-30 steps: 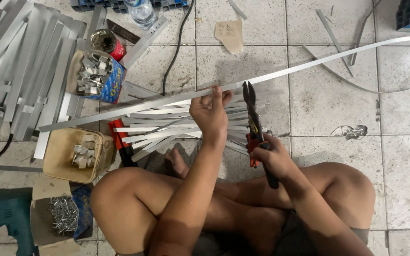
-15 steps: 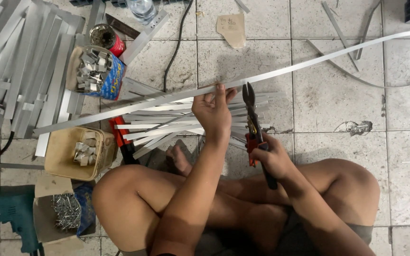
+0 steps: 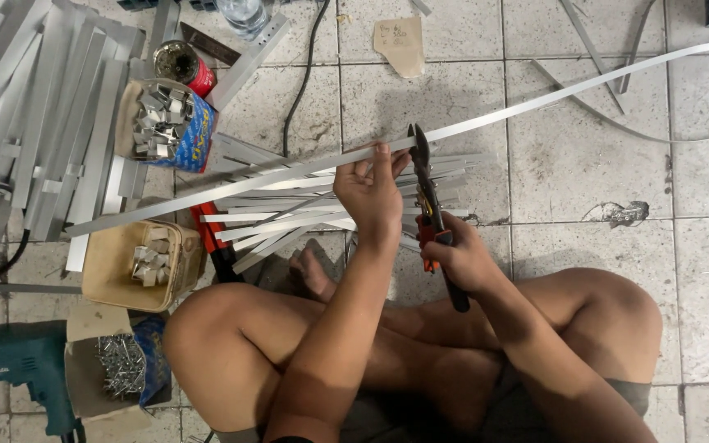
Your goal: The person cuts a long metal strip using hand shears and then picks up another strip from a pile on the floor.
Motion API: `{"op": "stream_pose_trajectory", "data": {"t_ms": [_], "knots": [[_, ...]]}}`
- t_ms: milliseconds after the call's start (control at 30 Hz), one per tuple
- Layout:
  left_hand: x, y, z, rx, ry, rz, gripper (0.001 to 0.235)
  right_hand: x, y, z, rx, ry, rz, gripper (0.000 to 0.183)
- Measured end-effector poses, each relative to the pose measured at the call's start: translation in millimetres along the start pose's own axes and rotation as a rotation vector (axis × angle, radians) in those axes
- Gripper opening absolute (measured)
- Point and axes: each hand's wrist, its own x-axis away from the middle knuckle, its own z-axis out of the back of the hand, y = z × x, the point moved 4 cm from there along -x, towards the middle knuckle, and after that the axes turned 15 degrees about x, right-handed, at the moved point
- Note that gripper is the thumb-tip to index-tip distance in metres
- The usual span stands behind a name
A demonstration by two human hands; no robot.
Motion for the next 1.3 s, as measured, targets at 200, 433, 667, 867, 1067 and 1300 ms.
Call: {"op": "stream_pose_trajectory", "data": {"t_ms": [200,433,667,867,1067,1300], "knots": [[3.4,3.6,-3.8,0.007,0.006,-0.006,0.028,-1.4,2.9,-1.9,0.086,0.023,0.005,0.032],[4.3,-3.9,0.4,0.033,0.024,-0.027,0.033,-3.6,6.6,-2.6,0.105,0.090,-0.023,0.034],[7.4,-1.0,-6.4,0.036,0.014,0.007,0.032,-10.5,37.6,-9.1,0.161,0.275,0.000,0.024],[-6.8,-20.4,18.0,-0.007,0.098,0.070,0.032,-13.8,51.4,45.3,0.316,0.181,-0.078,0.065],[18.7,-38.9,20.3,-0.170,0.215,0.354,0.016,-17.2,52.5,153.3,0.854,0.113,-0.246,0.065],[34.6,-71.8,25.2,-0.109,0.268,0.570,0.011,-50.3,174.5,221.9,1.199,0.189,-0.294,0.106]]}}
